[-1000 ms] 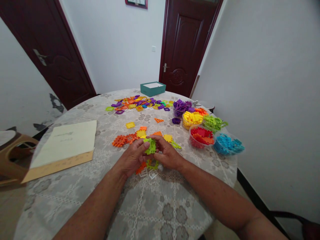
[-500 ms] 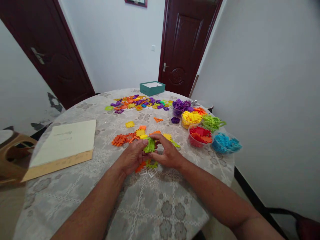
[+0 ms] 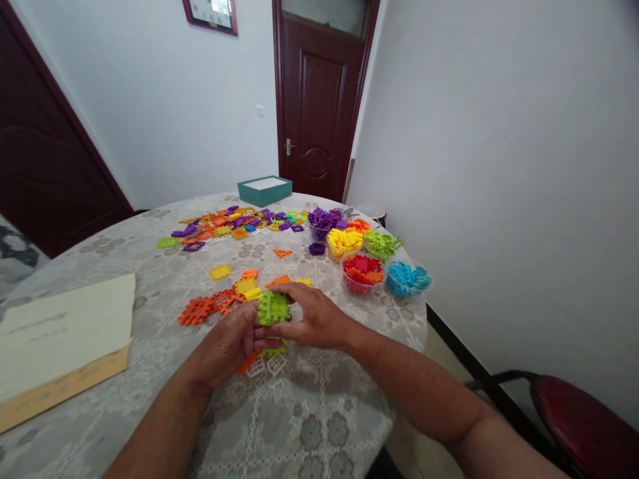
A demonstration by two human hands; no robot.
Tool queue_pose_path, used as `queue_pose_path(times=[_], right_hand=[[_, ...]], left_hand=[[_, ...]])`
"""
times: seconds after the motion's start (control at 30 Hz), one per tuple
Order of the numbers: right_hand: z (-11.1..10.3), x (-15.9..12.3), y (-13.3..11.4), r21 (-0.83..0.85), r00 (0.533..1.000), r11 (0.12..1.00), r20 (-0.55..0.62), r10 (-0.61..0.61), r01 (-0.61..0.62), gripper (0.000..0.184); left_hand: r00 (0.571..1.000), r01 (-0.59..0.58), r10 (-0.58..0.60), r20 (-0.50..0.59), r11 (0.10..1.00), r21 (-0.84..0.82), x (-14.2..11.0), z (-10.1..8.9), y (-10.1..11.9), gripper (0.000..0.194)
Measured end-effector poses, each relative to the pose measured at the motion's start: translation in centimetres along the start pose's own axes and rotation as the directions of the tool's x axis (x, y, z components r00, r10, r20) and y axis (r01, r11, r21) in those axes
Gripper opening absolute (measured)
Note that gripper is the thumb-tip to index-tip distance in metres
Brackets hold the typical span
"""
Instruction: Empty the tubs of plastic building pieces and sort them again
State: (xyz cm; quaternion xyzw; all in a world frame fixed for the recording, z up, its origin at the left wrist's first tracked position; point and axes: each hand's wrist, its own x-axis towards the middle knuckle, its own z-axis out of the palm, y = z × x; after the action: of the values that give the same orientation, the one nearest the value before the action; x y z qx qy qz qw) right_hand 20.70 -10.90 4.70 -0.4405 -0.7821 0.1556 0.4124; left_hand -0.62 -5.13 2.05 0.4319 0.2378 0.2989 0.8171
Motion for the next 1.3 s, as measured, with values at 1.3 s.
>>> queue_pose_path(times=[1.3], right_hand=[[-26.1,-2.4,16.9,-0.666,0.822,0.496,-0.364,0.437,-0.558,0.038]], left_hand=[[0.927,-0.203,0.241,-0.287,0.967,0.155,-0.1,-2.3,2.6,0.028]])
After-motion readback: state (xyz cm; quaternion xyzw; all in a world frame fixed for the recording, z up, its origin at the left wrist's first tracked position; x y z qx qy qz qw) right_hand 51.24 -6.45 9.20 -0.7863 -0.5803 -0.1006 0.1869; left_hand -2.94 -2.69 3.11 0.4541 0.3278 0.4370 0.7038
